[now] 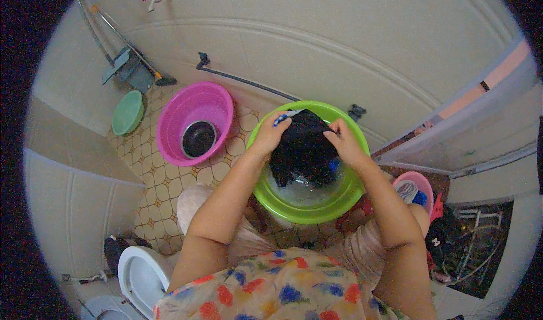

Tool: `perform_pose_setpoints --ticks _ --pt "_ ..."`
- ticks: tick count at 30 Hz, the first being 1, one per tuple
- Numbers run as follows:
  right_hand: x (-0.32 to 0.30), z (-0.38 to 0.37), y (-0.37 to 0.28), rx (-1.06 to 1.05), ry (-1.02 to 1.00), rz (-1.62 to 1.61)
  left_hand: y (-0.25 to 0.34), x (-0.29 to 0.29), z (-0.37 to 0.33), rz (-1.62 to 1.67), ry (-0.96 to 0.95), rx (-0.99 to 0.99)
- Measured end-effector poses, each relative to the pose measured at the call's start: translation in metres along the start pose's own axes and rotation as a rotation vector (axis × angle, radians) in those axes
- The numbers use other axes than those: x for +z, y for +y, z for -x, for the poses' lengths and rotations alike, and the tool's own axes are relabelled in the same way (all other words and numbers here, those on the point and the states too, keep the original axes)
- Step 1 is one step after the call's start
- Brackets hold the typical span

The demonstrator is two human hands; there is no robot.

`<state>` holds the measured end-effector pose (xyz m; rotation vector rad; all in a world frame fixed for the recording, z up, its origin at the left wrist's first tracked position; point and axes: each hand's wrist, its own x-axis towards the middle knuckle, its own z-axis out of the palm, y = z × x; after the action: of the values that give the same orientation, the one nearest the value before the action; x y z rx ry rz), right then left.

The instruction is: The person washes a garment by hand in a basin of soapy water, repeatedly rubbing, squeezing, and lifting the item.

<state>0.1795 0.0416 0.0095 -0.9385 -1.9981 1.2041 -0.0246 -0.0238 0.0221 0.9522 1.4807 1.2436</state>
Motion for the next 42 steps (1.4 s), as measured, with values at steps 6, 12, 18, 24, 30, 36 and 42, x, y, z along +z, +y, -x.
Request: perform_pose_setpoints --ticks 6,12,18,24,30,36,42 --pt "-0.01 0.001 -0.028 0.029 0.05 -0.069 -0.015 0.006 0.007 -0.61 0.16 0.483" --pt "-0.015 -0.002 -0.02 0.067 0.079 -0.318 -0.032 0.029 0.019 -0.634 -0.067 0.438" --pt "-0.02 -0.002 -0.016 0.138 0.104 -0.424 -0.032 0.034 0.026 -0.609 -0.12 0.456" --pt "-0.026 -0.001 -0.009 0.139 0.112 -0.356 -0.029 0.018 0.009 -0.583 0.087 0.487" --pt "-0.025 0.003 -0.008 -0.08 -0.012 0.103 0.019 0.016 0.03 -0.452 0.124 0.413" --pt "0.012 0.012 0.023 -0.143 -0.322 0.35 0.022 0.018 0.021 0.501 -0.131 -0.02" --pt "0.007 0.01 0.016 0.453 -0.132 -0.533 0.001 -0.01 -0.001 0.481 -0.06 -0.229"
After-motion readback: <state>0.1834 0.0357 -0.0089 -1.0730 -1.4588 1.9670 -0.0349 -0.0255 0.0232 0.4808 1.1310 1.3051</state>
